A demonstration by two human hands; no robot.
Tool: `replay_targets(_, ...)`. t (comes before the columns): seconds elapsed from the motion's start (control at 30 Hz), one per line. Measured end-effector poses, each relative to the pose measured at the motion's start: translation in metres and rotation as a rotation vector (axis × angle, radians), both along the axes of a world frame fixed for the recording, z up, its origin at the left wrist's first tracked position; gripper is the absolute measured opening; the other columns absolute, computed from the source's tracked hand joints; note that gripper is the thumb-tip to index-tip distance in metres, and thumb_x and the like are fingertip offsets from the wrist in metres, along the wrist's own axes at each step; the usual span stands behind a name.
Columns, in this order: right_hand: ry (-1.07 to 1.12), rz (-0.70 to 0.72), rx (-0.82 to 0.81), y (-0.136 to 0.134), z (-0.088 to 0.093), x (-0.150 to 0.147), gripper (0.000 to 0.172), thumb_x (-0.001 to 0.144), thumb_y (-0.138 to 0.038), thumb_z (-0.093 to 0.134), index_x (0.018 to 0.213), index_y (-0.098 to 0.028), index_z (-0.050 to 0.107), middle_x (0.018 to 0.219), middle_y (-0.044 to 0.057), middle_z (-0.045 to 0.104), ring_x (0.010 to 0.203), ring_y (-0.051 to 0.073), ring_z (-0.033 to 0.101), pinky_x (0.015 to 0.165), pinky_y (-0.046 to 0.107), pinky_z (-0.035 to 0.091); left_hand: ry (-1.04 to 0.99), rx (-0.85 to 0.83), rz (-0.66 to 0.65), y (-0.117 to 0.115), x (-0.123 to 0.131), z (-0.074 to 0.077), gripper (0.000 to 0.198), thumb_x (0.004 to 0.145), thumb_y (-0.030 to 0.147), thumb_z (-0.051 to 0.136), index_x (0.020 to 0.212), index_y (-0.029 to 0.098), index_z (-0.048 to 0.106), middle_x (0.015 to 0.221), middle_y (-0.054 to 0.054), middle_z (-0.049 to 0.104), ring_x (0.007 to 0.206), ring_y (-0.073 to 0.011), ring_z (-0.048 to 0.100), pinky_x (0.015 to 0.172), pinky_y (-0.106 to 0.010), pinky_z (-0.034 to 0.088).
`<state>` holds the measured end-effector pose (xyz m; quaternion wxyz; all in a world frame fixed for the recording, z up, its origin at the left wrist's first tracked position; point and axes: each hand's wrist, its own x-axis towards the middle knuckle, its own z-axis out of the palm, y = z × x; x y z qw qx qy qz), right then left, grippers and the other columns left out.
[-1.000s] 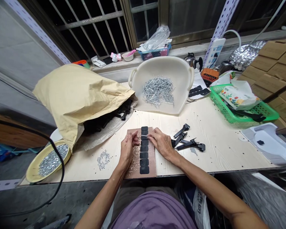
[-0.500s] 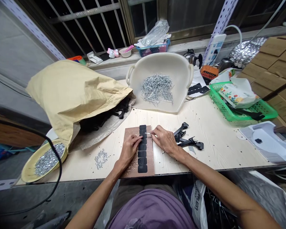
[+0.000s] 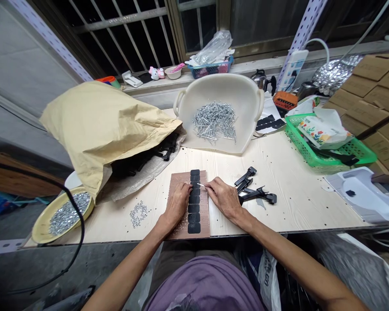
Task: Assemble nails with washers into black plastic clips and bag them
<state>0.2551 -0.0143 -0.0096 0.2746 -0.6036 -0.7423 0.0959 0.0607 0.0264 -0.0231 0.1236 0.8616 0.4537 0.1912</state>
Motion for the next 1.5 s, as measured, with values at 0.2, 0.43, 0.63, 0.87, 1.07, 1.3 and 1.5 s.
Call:
replay_targets(0.2,0.014,-0.001,-0.044,-0.004,0.004,-0.005,0.022,0.093,-0.031,0.042,0.101,-0.024,0.062,0.094,0.002,0.061,0.081,0.013,0.061,0.067,0.023,0.045,0.085,-0.050,0.022,-0.002,0.000,0.011,0.028,0.085,0.002,0.030,0.084,0.017,0.053,0.087,-0.009,0.053,0.084,-0.0233,0.048,0.075,-0.037,0.042)
replay_targets(0.43,0.023,-0.001,-0.034,-0.007,0.006,-0.013,0.022,0.093,-0.031,0.043,0.101,-0.024,0.061,0.093,0.001,0.061,0.078,0.013,0.060,0.065,0.022,0.045,-0.227,-0.199,0.102,0.002,-0.006,0.017,0.017,0.087,0.016,0.044,0.078,0.016,0.058,0.082,-0.008,0.058,0.076,-0.0205,0.054,0.070,-0.034,0.043)
replay_targets(0.63,0.032,0.041,-0.032,-0.003,0.013,-0.026,0.025,0.094,-0.031,0.041,0.105,-0.026,0.062,0.094,0.002,0.061,0.077,0.012,0.060,0.065,0.022,0.045,-0.998,-0.794,0.325,0.005,-0.007,0.010,0.028,0.076,0.041,0.064,0.080,0.013,0.063,0.068,-0.003,0.062,0.057,-0.0108,0.055,0.057,-0.025,0.045)
replay_targets(0.87,-0.022,0.037,-0.043,0.000,0.015,-0.034,0.024,0.094,-0.031,0.041,0.107,-0.029,0.062,0.094,0.002,0.060,0.077,0.011,0.059,0.061,0.021,0.043,-1.255,-0.873,0.396,-0.001,0.002,0.014,0.030,0.067,0.036,0.074,0.080,0.011,0.064,0.066,-0.003,0.065,0.056,-0.0082,0.058,0.060,-0.021,0.047)
replay_targets(1.07,-0.116,0.007,-0.011,0.000,0.014,-0.036,0.026,0.095,-0.033,0.039,0.108,-0.029,0.061,0.091,0.002,0.061,0.076,0.012,0.059,0.055,0.021,0.038,-1.305,-0.899,0.409,-0.002,0.003,0.019,0.032,0.063,0.035,0.077,0.079,0.010,0.064,0.065,-0.002,0.064,0.056,-0.0078,0.058,0.060,-0.021,0.048)
replay_targets(1.3,-0.180,-0.027,0.034,-0.004,0.019,-0.043,0.026,0.095,-0.029,0.037,0.101,-0.024,0.061,0.092,0.004,0.062,0.077,0.013,0.060,0.059,0.024,0.036,-1.295,-0.928,0.411,-0.001,0.003,0.019,0.037,0.061,0.032,0.079,0.087,0.010,0.065,0.065,-0.001,0.063,0.055,-0.0068,0.057,0.059,-0.020,0.048)
replay_targets(1.5,-0.172,-0.050,0.002,-0.007,0.021,-0.044,0.026,0.096,-0.027,0.036,0.095,-0.022,0.061,0.088,0.004,0.062,0.074,0.013,0.059,0.057,0.024,0.035,-1.249,-0.901,0.387,-0.001,0.002,0.013,0.031,0.062,0.032,0.077,0.080,0.009,0.065,0.064,0.000,0.061,0.055,-0.0068,0.055,0.056,-0.020,0.047)
